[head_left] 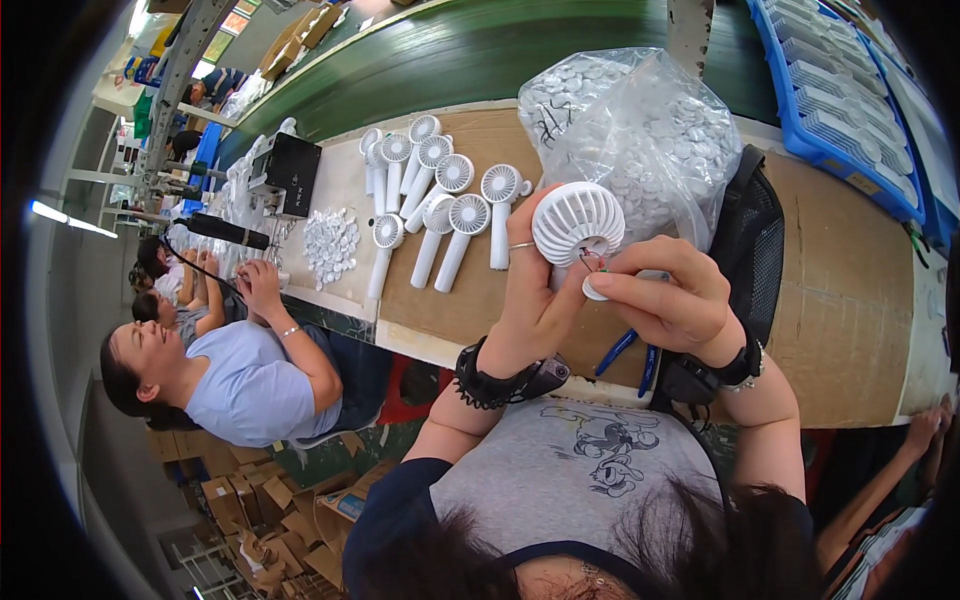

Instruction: The person picks up a handheld fan, uses shears to trim a wire, and then presses a small circular cover into the back of the fan.

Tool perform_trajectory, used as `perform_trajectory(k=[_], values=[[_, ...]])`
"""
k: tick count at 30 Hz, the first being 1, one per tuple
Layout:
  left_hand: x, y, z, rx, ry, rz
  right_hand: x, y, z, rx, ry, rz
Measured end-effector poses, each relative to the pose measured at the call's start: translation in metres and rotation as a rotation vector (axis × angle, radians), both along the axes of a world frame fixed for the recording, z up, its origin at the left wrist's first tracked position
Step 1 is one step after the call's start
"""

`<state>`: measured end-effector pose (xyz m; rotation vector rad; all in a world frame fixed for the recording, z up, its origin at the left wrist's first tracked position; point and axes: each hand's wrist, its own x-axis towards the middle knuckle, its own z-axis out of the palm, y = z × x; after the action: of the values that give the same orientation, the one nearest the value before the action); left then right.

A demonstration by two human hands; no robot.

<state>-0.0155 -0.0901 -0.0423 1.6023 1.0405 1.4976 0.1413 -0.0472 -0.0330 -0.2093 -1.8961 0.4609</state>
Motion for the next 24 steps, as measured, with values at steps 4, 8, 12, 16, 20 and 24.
perform_trajectory(k=[4, 8, 12, 16, 20, 24], values=[[0.0011, 0.0003, 0.0014, 0.045, 0.059, -0.001, -0.0033, -0.0013, -0.0030, 0.002, 0.059, -0.033], [0.0010, 0.0007, -0.0014, 0.013, 0.033, -0.008, -0.0037, -0.0022, -0.0048, 0.002, 0.095, -0.020], [0.0014, 0.0019, 0.0022, 0.009, 0.064, -0.024, -0.0053, -0.0006, -0.0044, -0.004, 0.107, -0.021], [0.0022, 0.0010, 0.0001, -0.020, 0.057, -0.046, -0.0059, 0.0008, -0.0041, -0.001, 0.150, -0.035], [0.0037, 0.0001, 0.0042, -0.061, 0.022, -0.059, -0.0048, 0.0014, -0.0037, -0.043, 0.157, -0.031], [0.0021, 0.0013, 0.0004, -0.011, 0.065, -0.051, -0.0061, 0.0016, -0.0045, -0.034, 0.172, -0.044]])
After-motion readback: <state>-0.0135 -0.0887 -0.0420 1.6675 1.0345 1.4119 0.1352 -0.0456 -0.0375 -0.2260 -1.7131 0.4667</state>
